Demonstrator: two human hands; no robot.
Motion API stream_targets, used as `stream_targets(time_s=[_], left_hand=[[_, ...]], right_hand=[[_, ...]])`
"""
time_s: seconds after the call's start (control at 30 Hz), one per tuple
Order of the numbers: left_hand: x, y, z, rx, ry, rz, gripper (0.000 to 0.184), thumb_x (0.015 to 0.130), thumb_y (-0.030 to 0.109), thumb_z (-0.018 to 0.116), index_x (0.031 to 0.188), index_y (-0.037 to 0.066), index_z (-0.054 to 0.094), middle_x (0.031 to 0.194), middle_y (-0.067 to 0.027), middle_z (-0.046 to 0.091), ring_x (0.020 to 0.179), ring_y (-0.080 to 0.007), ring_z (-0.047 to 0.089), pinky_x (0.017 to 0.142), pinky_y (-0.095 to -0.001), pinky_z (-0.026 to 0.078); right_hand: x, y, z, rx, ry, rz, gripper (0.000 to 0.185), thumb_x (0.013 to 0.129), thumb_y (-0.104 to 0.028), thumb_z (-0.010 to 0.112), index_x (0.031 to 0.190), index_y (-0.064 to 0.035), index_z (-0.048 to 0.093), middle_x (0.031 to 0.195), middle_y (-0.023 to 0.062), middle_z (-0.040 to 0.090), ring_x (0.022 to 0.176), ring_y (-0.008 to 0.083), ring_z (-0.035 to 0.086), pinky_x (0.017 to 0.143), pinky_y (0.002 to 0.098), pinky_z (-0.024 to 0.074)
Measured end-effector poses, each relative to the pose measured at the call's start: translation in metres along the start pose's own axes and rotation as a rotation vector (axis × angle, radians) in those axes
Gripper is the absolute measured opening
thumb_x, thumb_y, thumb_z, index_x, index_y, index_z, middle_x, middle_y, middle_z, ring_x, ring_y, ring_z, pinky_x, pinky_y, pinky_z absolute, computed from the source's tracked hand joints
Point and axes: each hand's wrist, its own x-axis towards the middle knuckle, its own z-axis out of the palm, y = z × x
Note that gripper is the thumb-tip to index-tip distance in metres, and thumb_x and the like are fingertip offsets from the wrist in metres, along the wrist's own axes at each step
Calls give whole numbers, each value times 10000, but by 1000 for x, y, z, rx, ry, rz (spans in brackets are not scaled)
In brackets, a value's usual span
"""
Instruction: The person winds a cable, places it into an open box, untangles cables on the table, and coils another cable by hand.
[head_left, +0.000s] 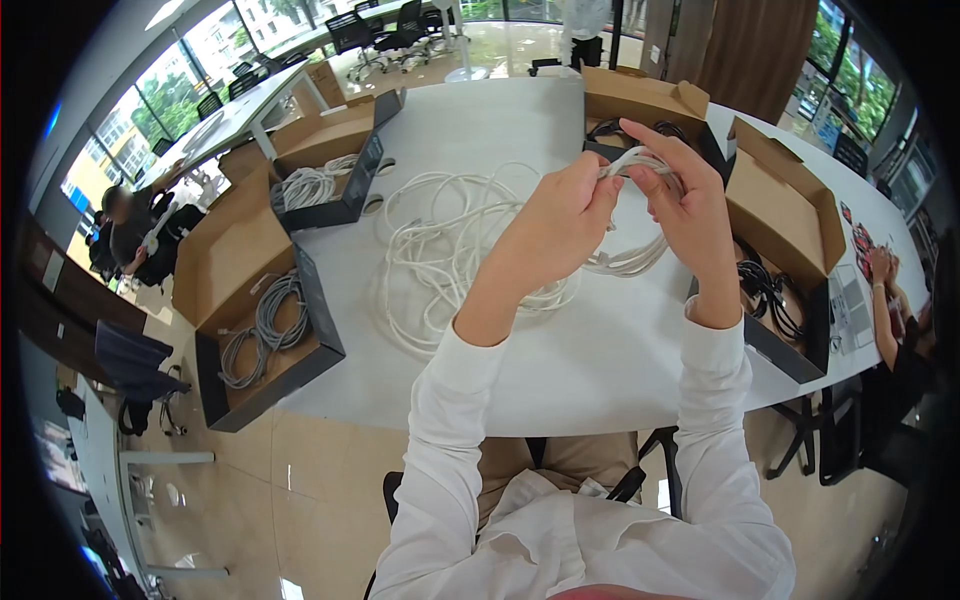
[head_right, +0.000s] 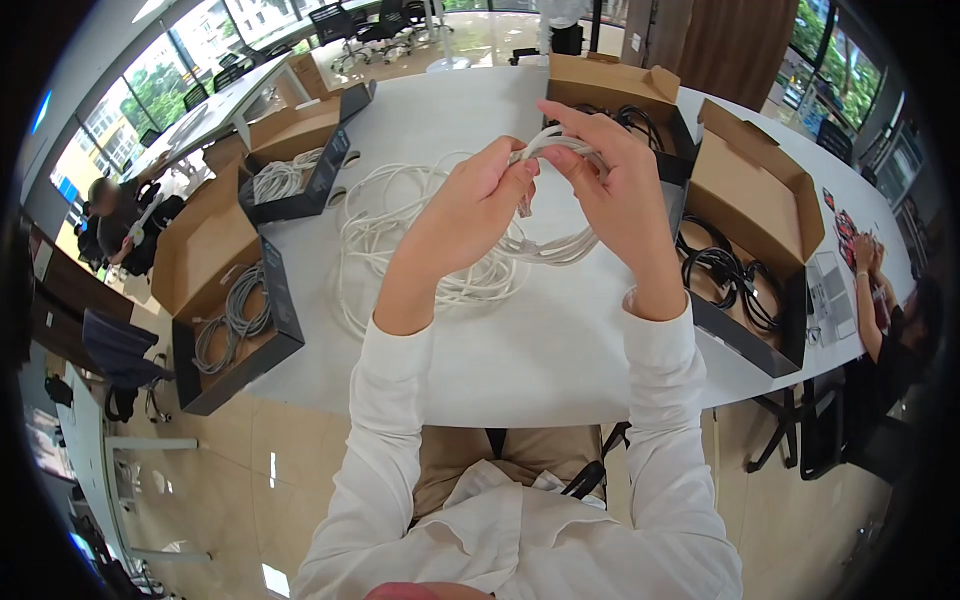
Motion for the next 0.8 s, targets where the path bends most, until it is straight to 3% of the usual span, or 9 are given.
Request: stream_targets(time_s=[0.2, 0.3, 0.4, 0.5, 0.63, 0.8], left_hand=[[-12, 10, -13, -103, -31, -108, 246, 990, 251, 479, 914, 17, 492, 732, 0, 510, 620, -63, 438, 537, -238, 395], [-23, 10, -15, -129, -31, -123, 257, 996, 291, 474, 904, 53, 500, 719, 30, 472, 596, -43, 389, 508, -212, 361], [-52, -2, -8, -503, 56, -210, 269, 1004, 327, 457, 894, 85, 498, 702, 43, 433, 585, -45, 357, 506, -213, 334], [-86, -30, -4, -676, 153, -240, 293, 1009, 367, 447, 885, 106, 496, 696, 51, 411, 583, -45, 335, 513, -212, 317], [-125, -46, -7, -646, 328, -276, 289, 1008, 369, 455, 907, 104, 506, 693, 57, 395, 581, -43, 325, 511, -218, 299], [-149, -42, -20, -494, 491, -298, 241, 993, 300, 508, 1035, 64, 540, 700, 51, 428, 575, -34, 357, 496, -206, 299]], right_hand=[[-2, -17, -1, -251, -104, -153, 471, 766, -4, 707, 1219, -115, 635, 798, 72, 553, 557, 177, 455, 529, 277, 405], [-2, -11, 3, -338, -43, -351, 449, 735, -35, 715, 1171, -127, 654, 792, 91, 570, 577, 230, 524, 534, 309, 427], [-5, -15, 10, -394, -131, -472, 354, 728, -63, 711, 1076, -115, 674, 786, 84, 604, 618, 254, 589, 541, 324, 451], [-12, -25, 33, -377, -298, -520, 243, 745, -102, 698, 987, -107, 672, 758, 62, 608, 642, 251, 617, 540, 329, 466], [-19, -19, 71, -324, -437, -556, 241, 721, -91, 731, 956, -95, 676, 736, 46, 615, 600, 241, 597, 515, 321, 452], [-19, -19, 103, -212, -437, -596, 302, 743, -105, 729, 1040, -118, 673, 747, 33, 625, 603, 227, 603, 513, 317, 459]])
